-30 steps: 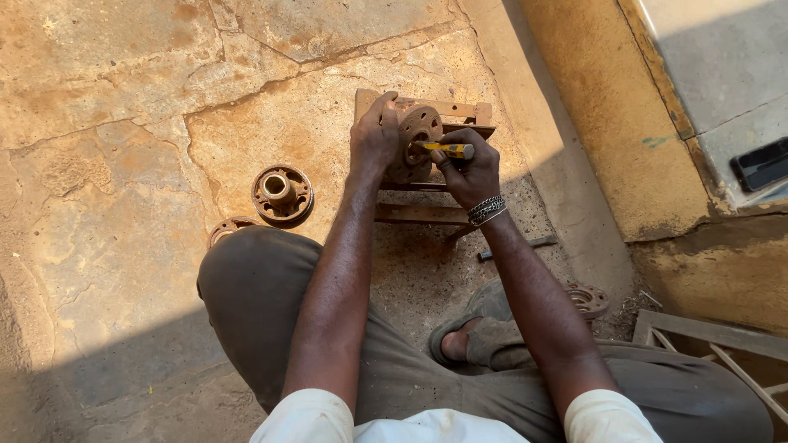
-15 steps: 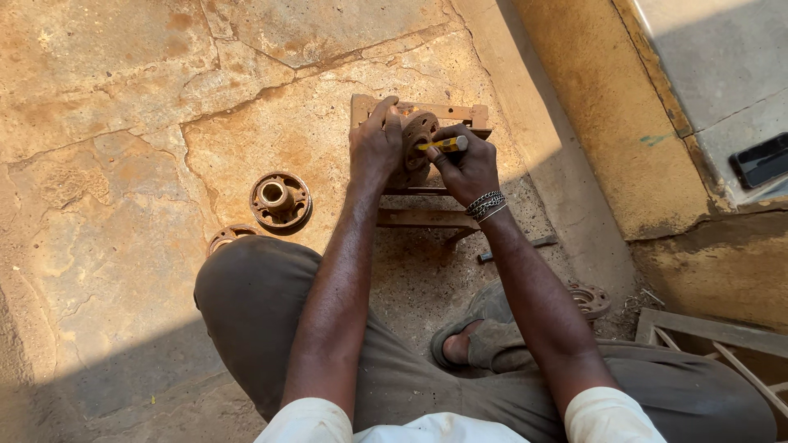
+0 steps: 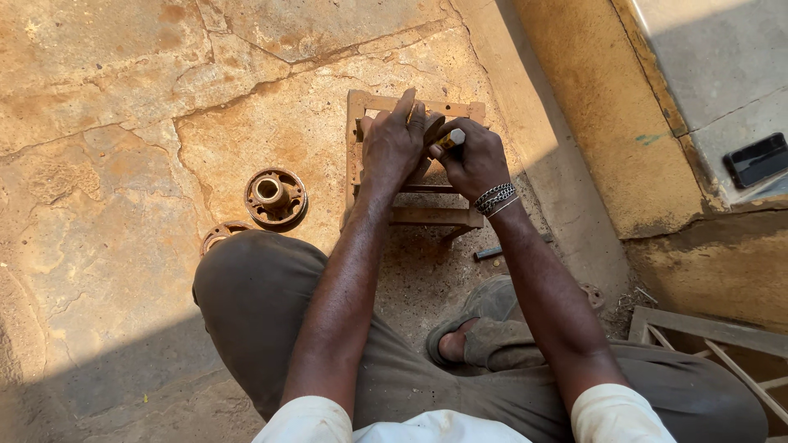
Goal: The person sits on the ground and uses a yellow-handled scraper to remove rust and debris from a circular metal part placed on a wooden stand. The person repeatedly scrapes the surface and edges of the part, occasionally rotating it to access different areas.
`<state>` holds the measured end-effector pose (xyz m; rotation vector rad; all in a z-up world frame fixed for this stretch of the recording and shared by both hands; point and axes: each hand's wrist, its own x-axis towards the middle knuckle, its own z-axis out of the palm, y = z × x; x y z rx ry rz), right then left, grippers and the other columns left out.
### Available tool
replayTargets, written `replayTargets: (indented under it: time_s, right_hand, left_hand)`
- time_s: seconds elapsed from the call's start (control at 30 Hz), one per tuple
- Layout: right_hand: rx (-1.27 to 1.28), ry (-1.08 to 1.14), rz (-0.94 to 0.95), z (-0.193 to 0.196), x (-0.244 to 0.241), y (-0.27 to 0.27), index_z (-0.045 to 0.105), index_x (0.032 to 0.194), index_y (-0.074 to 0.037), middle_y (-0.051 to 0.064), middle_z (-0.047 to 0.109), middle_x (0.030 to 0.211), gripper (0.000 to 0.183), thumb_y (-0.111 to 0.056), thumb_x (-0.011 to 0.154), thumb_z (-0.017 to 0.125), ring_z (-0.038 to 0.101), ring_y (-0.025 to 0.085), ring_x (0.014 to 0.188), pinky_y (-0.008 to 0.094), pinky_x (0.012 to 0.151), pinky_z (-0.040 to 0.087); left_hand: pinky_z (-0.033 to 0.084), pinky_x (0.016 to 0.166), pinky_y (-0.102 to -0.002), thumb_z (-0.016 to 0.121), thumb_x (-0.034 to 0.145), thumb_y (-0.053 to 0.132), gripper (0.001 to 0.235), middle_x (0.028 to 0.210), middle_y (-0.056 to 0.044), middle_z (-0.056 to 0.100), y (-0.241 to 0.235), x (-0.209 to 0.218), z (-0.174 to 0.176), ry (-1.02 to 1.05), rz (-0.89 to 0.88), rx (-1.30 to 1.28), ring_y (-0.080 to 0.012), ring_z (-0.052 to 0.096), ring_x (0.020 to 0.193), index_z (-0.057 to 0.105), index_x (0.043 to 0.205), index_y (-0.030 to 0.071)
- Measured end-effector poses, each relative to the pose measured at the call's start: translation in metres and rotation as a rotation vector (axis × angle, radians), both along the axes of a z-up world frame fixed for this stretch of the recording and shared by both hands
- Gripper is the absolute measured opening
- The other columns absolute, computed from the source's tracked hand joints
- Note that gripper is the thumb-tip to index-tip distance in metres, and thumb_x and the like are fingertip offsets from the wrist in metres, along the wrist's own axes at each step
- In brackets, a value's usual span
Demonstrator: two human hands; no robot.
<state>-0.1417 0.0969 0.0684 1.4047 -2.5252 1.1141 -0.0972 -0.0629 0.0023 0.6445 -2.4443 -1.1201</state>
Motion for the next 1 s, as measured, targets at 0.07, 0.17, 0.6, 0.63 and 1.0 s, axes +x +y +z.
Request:
replayTargets:
  time_s: [0.07,0.17,0.6,0.63,1.0]
  right_hand:
    - [-0.033,0.003,-0.013,-0.002,-0.003,-0.002,0.065,0.103,-0.005,0.012,0.073,0.094,0.023,-0.014,0.092,0.083,0.075,0.022,0.084,0.035,0.072,0.062]
    - [-0.014,-0.03,-0.06,-0.008,-0.003,0.0,0.065,0.104,-0.004,0.012,0.073,0.089,0.024,-0.014,0.092,0.083,0.075,0.022,0.08,0.035,0.07,0.061]
    - [-0.099,-0.068,-0.1,-0.021,-0.012,-0.002,0.067,0.107,-0.001,0.014,0.076,0.087,0.021,-0.013,0.096,0.08,0.077,0.021,0.08,0.035,0.07,0.063]
    - [-0.047,-0.087,-0.123,-0.025,-0.008,0.002,0.068,0.107,0.0,0.014,0.076,0.084,0.022,-0.013,0.096,0.081,0.076,0.022,0.076,0.036,0.068,0.062]
    - [-0.235,-0.073,-0.193,-0.031,-0.009,-0.003,0.068,0.101,-0.002,0.011,0.075,0.081,0.019,-0.018,0.098,0.078,0.078,0.019,0.075,0.033,0.067,0.066]
  left_hand:
    - [0.054,0.087,-0.051,0.033,0.107,0.056,0.062,0.073,-0.01,0.071,-0.001,0.0,-0.001,-0.025,-0.009,-0.013,-0.0226,0.068,0.07,0.054,0.148,0.014]
    - [0.061,0.078,-0.052,0.03,0.105,0.058,0.066,0.07,-0.008,0.062,0.003,0.005,-0.007,-0.134,-0.054,0.197,-0.0221,0.063,0.065,0.047,0.154,0.017]
    - [0.055,0.086,-0.054,0.03,0.107,0.059,0.067,0.069,-0.001,0.053,-0.006,-0.001,-0.017,-0.082,-0.053,0.061,-0.0186,0.055,0.065,0.046,0.158,0.018]
    - [0.054,0.088,-0.053,0.03,0.108,0.059,0.066,0.068,-0.003,0.054,-0.003,0.003,-0.019,-0.085,-0.057,0.041,-0.0191,0.056,0.065,0.045,0.157,0.017]
    - [0.039,0.105,-0.061,0.034,0.11,0.054,0.063,0.072,-0.005,0.06,-0.008,0.002,-0.005,-0.094,-0.099,-0.014,-0.0209,0.061,0.07,0.036,0.161,0.018]
